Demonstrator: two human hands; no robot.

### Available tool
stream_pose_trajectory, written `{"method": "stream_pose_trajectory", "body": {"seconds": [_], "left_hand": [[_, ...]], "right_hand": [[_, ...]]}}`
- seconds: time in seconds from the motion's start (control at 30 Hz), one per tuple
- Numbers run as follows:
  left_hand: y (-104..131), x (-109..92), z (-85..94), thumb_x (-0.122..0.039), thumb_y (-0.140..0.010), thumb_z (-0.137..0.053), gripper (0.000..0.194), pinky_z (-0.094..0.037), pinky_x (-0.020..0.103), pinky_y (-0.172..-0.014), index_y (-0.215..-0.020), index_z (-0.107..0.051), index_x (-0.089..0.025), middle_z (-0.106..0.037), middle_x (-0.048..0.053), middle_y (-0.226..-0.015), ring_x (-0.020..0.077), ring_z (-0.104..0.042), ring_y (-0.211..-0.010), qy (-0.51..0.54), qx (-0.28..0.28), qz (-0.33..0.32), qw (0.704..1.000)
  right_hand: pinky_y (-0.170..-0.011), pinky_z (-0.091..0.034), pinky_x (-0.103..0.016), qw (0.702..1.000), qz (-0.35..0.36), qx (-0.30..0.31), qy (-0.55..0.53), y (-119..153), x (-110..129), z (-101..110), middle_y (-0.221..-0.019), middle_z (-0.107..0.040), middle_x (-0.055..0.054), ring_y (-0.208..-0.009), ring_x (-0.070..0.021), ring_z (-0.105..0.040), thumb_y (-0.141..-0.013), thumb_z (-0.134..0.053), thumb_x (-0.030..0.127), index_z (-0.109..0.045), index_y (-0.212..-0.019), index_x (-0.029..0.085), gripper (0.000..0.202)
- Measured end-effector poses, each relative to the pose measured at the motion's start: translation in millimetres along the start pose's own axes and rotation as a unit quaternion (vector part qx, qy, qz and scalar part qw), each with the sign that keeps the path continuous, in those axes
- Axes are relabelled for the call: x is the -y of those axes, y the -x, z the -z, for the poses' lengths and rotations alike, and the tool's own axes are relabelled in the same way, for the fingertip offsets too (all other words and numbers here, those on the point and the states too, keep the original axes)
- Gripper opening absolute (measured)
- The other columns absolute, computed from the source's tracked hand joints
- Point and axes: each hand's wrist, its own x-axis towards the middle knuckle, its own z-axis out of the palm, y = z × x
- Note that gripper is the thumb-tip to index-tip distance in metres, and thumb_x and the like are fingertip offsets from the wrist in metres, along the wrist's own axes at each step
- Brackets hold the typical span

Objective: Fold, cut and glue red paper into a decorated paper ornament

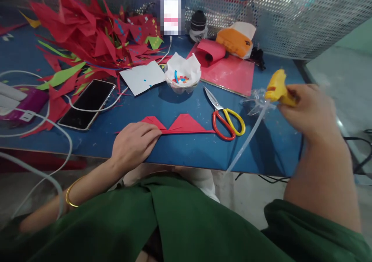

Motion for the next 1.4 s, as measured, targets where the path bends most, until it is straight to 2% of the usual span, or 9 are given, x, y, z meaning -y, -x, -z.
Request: {"method": "stream_pose_trajectory", "body": {"seconds": [0.1, 0.17, 0.3, 0.4, 0.5, 0.53, 0.67, 0.87, 1.4], "left_hand": [[2, 0, 1.5, -0.014, -0.095, -0.055, 0.016, -0.049, 0.035, -0.068, -0.095, -0.071, -0.016, -0.076, 0.004, -0.093, 0.0210, -0.067, -0.083, 0.018, -0.005, -0.004, 1.000], [3, -1, 2.6, -0.014, -0.094, -0.055, 0.017, -0.050, 0.035, -0.068, -0.096, -0.072, -0.016, -0.077, 0.004, -0.095, 0.0214, -0.068, -0.085, 0.028, -0.012, -0.009, 0.999], [8, -1, 3.5, -0.013, -0.094, -0.056, 0.018, -0.054, 0.034, -0.070, -0.099, -0.074, -0.015, -0.077, 0.005, -0.096, 0.0219, -0.069, -0.086, 0.031, -0.028, -0.021, 0.999], [11, -2, 3.6, -0.014, -0.093, -0.059, 0.017, -0.057, 0.035, -0.074, -0.101, -0.074, -0.014, -0.078, 0.005, -0.099, 0.0219, -0.070, -0.088, 0.032, -0.034, -0.029, 0.998], [13, -3, 4.7, -0.017, -0.093, -0.060, 0.017, -0.059, 0.036, -0.078, -0.104, -0.074, -0.014, -0.078, 0.006, -0.102, 0.0220, -0.071, -0.090, 0.028, -0.030, -0.039, 0.998], [13, -3, 5.4, -0.018, -0.094, -0.060, 0.018, -0.059, 0.036, -0.078, -0.105, -0.074, -0.013, -0.078, 0.006, -0.102, 0.0222, -0.071, -0.090, 0.025, -0.026, -0.040, 0.999], [13, -4, 9.2, -0.021, -0.094, -0.060, 0.020, -0.059, 0.036, -0.075, -0.106, -0.073, -0.011, -0.077, 0.008, -0.103, 0.0239, -0.071, -0.092, 0.017, -0.003, -0.037, 0.999], [12, -4, 11.0, -0.024, -0.096, -0.058, 0.023, -0.059, 0.036, -0.075, -0.107, -0.074, -0.011, -0.076, 0.010, -0.103, 0.0239, -0.070, -0.093, 0.015, 0.027, -0.039, 0.999], [13, -1, 10.7, -0.025, -0.095, -0.060, 0.023, -0.060, 0.035, -0.076, -0.106, -0.074, -0.010, -0.077, 0.010, -0.103, 0.0241, -0.072, -0.092, 0.010, 0.015, -0.059, 0.998]], "right_hand": [[-0.068, -0.035, -0.046, 0.992, -0.063, -0.090, -0.062, 2, -1, -2, -0.121, -0.073, -0.010, -0.117, -0.0293, -0.063, -0.077, -0.067, 0.020, -0.069, -0.118, 0.012, 0.042], [-0.065, -0.039, -0.040, 0.970, -0.086, -0.153, -0.167, 5, 0, -9, -0.117, -0.075, -0.011, -0.101, -0.0232, -0.071, -0.082, -0.062, 0.018, -0.071, -0.116, 0.012, 0.035], [-0.051, -0.039, -0.032, 0.904, -0.029, -0.177, -0.388, 28, 21, -18, -0.090, -0.077, -0.007, -0.061, -0.0137, -0.066, -0.081, -0.068, 0.018, -0.077, -0.088, 0.019, 0.012], [-0.048, -0.048, -0.032, 0.868, -0.018, -0.079, -0.489, 69, 57, -17, -0.080, -0.074, -0.006, -0.053, -0.0148, -0.063, -0.078, -0.076, 0.026, -0.075, -0.090, 0.022, 0.012], [-0.057, -0.060, -0.034, 0.862, -0.006, 0.124, -0.492, 117, 91, -18, -0.091, -0.077, -0.008, -0.068, -0.0215, -0.072, -0.081, -0.075, 0.036, -0.075, -0.093, 0.024, 0.017], [-0.058, -0.061, -0.033, 0.858, 0.016, 0.164, -0.487, 132, 100, -21, -0.091, -0.078, -0.007, -0.069, -0.0214, -0.073, -0.082, -0.074, 0.037, -0.074, -0.095, 0.026, 0.017], [-0.066, -0.062, -0.031, 0.885, 0.079, 0.230, -0.398, 169, 120, -33, -0.093, -0.077, -0.003, -0.080, -0.0213, -0.074, -0.088, -0.066, 0.038, -0.070, -0.099, 0.028, 0.016], [-0.048, -0.049, -0.026, 0.935, 0.156, 0.185, -0.258, 176, 136, -41, -0.072, -0.069, 0.000, -0.060, -0.0177, -0.067, -0.094, -0.055, 0.045, -0.057, -0.075, 0.026, 0.027], [-0.043, -0.040, -0.023, 0.946, 0.195, 0.166, -0.201, 175, 149, -43, -0.058, -0.055, 0.006, -0.045, -0.0114, -0.052, -0.094, -0.057, 0.044, -0.053, -0.078, 0.026, 0.024]]}}
